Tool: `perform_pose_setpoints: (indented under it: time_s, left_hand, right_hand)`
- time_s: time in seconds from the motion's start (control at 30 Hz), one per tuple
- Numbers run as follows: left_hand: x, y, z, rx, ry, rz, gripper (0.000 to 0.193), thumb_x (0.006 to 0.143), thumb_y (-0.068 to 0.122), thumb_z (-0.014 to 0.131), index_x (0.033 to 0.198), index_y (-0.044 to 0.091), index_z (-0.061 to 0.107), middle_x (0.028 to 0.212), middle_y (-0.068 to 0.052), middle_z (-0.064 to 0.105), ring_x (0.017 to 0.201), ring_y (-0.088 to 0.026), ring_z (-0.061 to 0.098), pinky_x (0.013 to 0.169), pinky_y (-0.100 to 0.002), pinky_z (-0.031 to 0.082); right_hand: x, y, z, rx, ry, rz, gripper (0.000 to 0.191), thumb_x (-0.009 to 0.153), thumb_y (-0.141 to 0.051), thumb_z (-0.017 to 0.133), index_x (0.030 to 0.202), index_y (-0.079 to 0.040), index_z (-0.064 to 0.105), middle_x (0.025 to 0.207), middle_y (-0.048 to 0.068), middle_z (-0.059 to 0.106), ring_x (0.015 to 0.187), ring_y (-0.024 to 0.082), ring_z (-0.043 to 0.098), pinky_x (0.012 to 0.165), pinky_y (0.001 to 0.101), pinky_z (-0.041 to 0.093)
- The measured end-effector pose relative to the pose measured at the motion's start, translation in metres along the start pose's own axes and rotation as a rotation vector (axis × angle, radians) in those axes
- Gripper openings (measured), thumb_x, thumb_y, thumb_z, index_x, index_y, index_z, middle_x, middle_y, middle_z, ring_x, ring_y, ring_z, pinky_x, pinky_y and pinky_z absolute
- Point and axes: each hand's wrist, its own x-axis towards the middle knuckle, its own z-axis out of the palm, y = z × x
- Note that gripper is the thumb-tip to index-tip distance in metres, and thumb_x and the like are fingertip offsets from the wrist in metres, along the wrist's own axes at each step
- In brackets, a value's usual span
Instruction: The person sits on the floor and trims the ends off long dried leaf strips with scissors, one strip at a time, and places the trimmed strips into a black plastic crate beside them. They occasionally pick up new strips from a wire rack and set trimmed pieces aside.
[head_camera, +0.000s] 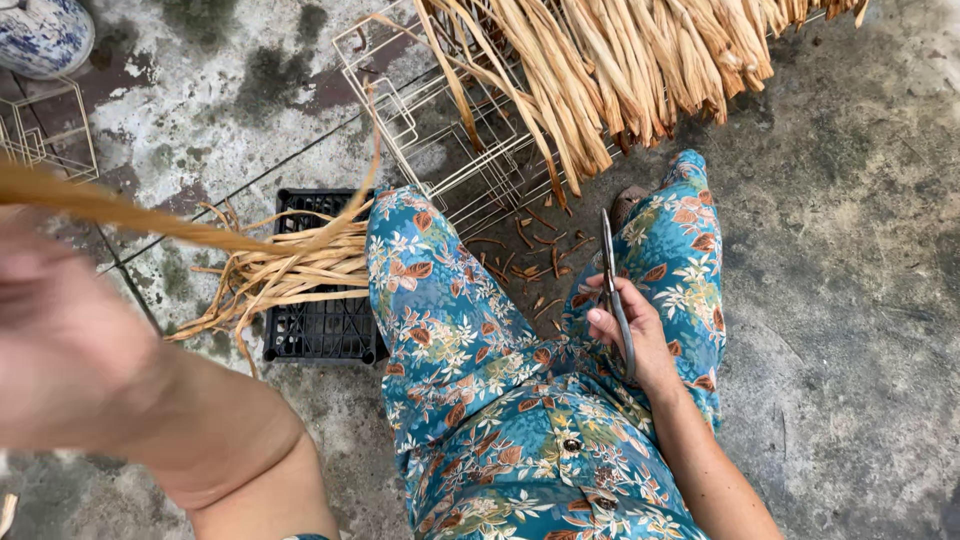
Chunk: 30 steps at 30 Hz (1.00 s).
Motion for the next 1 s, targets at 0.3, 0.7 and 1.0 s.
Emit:
perform_pose_setpoints:
  time_s: [0.3,0.7,1.0]
  left_hand:
    - [-0.081,-0.058,0.078,-0.356,-0.206,-0.862,0.031,0.110,0.005,0.062,0.141,0.001,0.060,0.122,-0.022,0.073,0.078,-0.006,0.061,0.061,-0.015,0.046]
    - [-0.158,-0.092,0.116,-0.468,-0.032,-0.915,0.022,0.102,0.001,0.068,0.123,0.002,0.060,0.125,-0.020,0.071,0.077,-0.008,0.058,0.066,-0.022,0.049]
    - [-0.204,-0.091,0.124,-0.485,0.024,-1.040,0.020,0.097,-0.001,0.070,0.113,0.006,0.059,0.118,-0.015,0.072,0.076,-0.008,0.059,0.066,-0.021,0.048]
  right_hand:
    - [-0.033,-0.037,0.017,0.006,-0.214,-0.117,0.065,0.085,-0.024,0.080,0.142,-0.006,0.055,0.091,0.000,0.064,0.083,0.008,0.057,0.076,0.0233,0.046]
    - [-0.055,-0.064,0.034,-0.317,-0.157,-0.462,0.082,0.080,-0.040,0.086,0.142,-0.003,0.048,0.132,0.009,0.060,0.124,0.019,0.063,0.102,0.0307,0.053]
    - [-0.061,-0.065,0.036,0.037,-0.016,-0.324,0.079,0.079,-0.044,0.087,0.140,-0.003,0.058,0.105,0.001,0.063,0.079,0.006,0.051,0.071,0.0202,0.043]
